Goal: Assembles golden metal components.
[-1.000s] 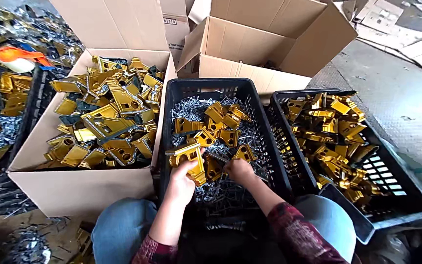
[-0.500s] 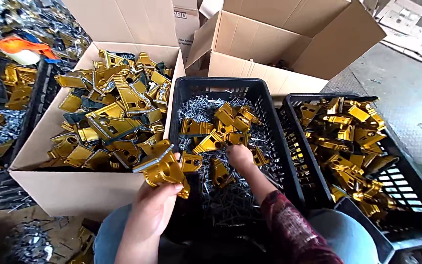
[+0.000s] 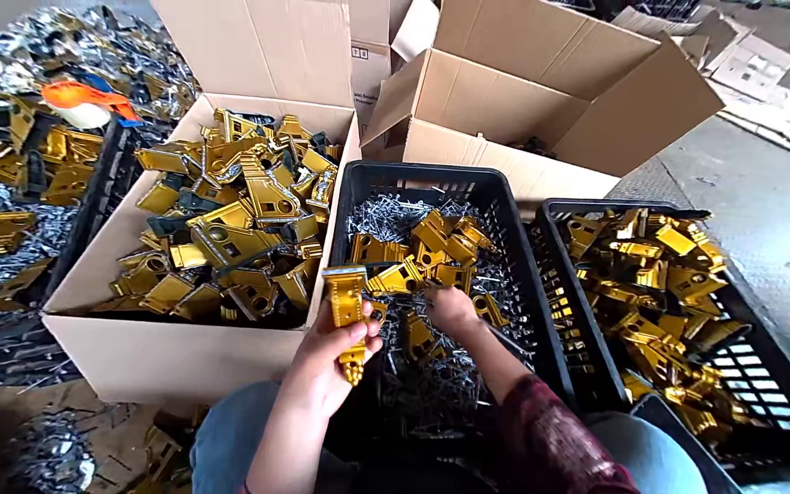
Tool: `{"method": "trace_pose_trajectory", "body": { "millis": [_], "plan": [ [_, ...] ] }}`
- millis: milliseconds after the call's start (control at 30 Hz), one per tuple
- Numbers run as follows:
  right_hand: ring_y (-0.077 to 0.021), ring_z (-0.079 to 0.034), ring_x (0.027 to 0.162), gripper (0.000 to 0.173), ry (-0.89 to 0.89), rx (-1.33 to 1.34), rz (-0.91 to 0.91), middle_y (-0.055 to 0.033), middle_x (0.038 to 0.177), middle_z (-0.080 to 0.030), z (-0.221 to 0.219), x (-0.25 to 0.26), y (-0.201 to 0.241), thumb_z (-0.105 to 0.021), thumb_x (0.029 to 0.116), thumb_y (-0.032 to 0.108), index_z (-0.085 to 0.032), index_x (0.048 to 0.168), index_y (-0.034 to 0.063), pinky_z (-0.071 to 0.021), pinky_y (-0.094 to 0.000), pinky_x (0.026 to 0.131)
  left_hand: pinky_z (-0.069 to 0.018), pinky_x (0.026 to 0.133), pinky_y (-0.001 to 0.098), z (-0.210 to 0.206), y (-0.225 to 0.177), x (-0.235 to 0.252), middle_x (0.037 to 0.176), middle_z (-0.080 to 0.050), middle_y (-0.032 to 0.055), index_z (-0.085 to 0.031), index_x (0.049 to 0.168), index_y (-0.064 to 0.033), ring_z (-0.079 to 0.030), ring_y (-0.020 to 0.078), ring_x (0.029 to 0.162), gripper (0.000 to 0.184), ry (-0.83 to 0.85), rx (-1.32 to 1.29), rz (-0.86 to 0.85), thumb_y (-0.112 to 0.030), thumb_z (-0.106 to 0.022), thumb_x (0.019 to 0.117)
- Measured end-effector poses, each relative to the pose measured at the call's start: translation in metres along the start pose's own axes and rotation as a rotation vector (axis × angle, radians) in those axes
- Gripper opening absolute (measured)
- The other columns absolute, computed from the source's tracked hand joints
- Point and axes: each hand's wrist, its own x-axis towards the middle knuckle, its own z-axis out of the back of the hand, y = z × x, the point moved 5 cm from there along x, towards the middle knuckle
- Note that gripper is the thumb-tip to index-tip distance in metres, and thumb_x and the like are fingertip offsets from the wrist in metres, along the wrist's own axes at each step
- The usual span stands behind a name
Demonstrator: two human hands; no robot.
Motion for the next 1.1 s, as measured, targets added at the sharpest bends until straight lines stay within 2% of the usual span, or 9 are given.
{"method": "trace_pose_trajectory", "body": {
  "millis": [67,133,233,367,467,633,833,967,1100],
  "plan": [
    [-0.0327,-0.07,0.104,0.026,-0.174,0.231,0.119,-0.0166,0.111,-0.073,0.028,-0.035,0.004,-0.06,0.099,0.018,-0.073,0.117,0.0035,-0.0547,-0.0552,0.093,-0.0593,0.062,0.0275,-0.005,0.01,0.002,0.101,-0.062,0.0119,-0.041,0.133,-0.01,-0.067,0.016,0.074,0.046,-0.097,-0.022,0.01,-0.004,-0.062,0.0929],
    [-0.014,-0.068,0.071,0.015,-0.341,0.729,0.263,-0.0068,0.087,-0.072,0.051,-0.08,0.015,-0.066,0.0953,0.012,-0.072,0.105,0.0021,-0.0581,-0.0328,0.069,-0.0583,0.06,0.0265,-0.009,0.022,0.004,0.098,-0.061,0.01,-0.039,0.135,-0.0127,-0.065,0.0147,0.07,0.037,-0.152,-0.02,0.024,-0.006,-0.052,0.1009],
    [-0.005,-0.061,0.059,0.009,-0.241,1.422,0.404,-0.0032,0.076,-0.07,0.059,-0.134,0.042,-0.063,0.0943,0.001,-0.069,0.099,0.0032,-0.0501,-0.0202,0.054,-0.0585,0.062,0.0277,-0.016,0.045,0.006,0.097,-0.061,0.0088,-0.035,0.14,-0.0138,-0.065,0.0151,0.071,0.038,-0.141,0.016,0.049,-0.013,-0.049,0.1049],
    [-0.0046,-0.065,0.067,0.009,-0.562,1.207,0.521,-0.0011,0.082,-0.073,0.048,-0.156,0.04,-0.069,0.0923,0.003,-0.071,0.1,0.0001,-0.056,-0.0213,0.061,-0.0602,0.074,0.0319,-0.025,0.068,0.0,0.112,-0.063,0.0109,-0.024,0.148,-0.0114,-0.068,0.0174,0.087,0.088,0.035,0.177,0.038,-0.012,-0.081,0.0817],
    [-0.0069,-0.066,0.083,0.009,-0.689,1.147,0.612,-0.0045,0.098,-0.071,0.038,-0.164,0.03,-0.072,0.0912,0.005,-0.074,0.098,-0.0001,-0.0576,-0.0227,0.071,-0.0594,0.094,0.0384,-0.028,0.073,-0.006,0.129,-0.059,0.0166,-0.015,0.154,-0.0038,-0.066,0.0235,0.113,0.108,0.067,0.448,0.017,0.006,-0.082,0.0692],
    [-0.0077,-0.062,0.089,0.007,-0.789,1.131,0.576,-0.0055,0.105,-0.063,0.025,-0.164,0.021,-0.073,0.0899,0.008,-0.073,0.094,0.003,-0.0558,-0.0193,0.071,-0.0595,0.093,0.0398,-0.027,0.084,-0.008,0.129,-0.058,0.018,-0.016,0.152,-0.0038,-0.066,0.0254,0.113,0.103,0.069,0.456,-0.025,0.012,-0.074,0.0683],
    [-0.0096,-0.067,0.096,0.007,-0.668,1.134,0.459,-0.007,0.106,-0.067,0.022,-0.158,0.018,-0.071,0.0889,0.008,-0.074,0.094,0.0037,-0.0591,-0.0216,0.073,-0.0583,0.095,0.0369,-0.025,0.089,-0.007,0.131,-0.056,0.0164,-0.015,0.152,-0.0053,-0.065,0.0227,0.113,0.103,0.028,0.416,0.03,0.007,-0.078,0.0722],
    [-0.0104,-0.063,0.097,0.007,-0.837,1.1,0.526,-0.0066,0.105,-0.064,0.012,-0.16,0.02,-0.072,0.0887,0.008,-0.075,0.093,0.0033,-0.0556,-0.0219,0.079,-0.0589,0.096,0.039,-0.024,0.09,-0.003,0.132,-0.057,0.0174,-0.009,0.155,-0.0027,-0.066,0.0241,0.115,0.105,0.087,0.493,0.03,0.009,-0.074,0.0725],
    [-0.0094,-0.061,0.096,0.004,-0.965,1.095,0.494,-0.0061,0.103,-0.062,0.006,-0.161,0.022,-0.07,0.0881,0.006,-0.073,0.09,0.0037,-0.055,-0.0205,0.079,-0.0606,0.092,0.0375,-0.024,0.089,0.0,0.124,-0.062,0.0164,-0.02,0.148,-0.0003,-0.068,0.0225,0.11,0.095,0.053,0.594,-0.077,0.007,-0.076,0.0714]
  ]
}}
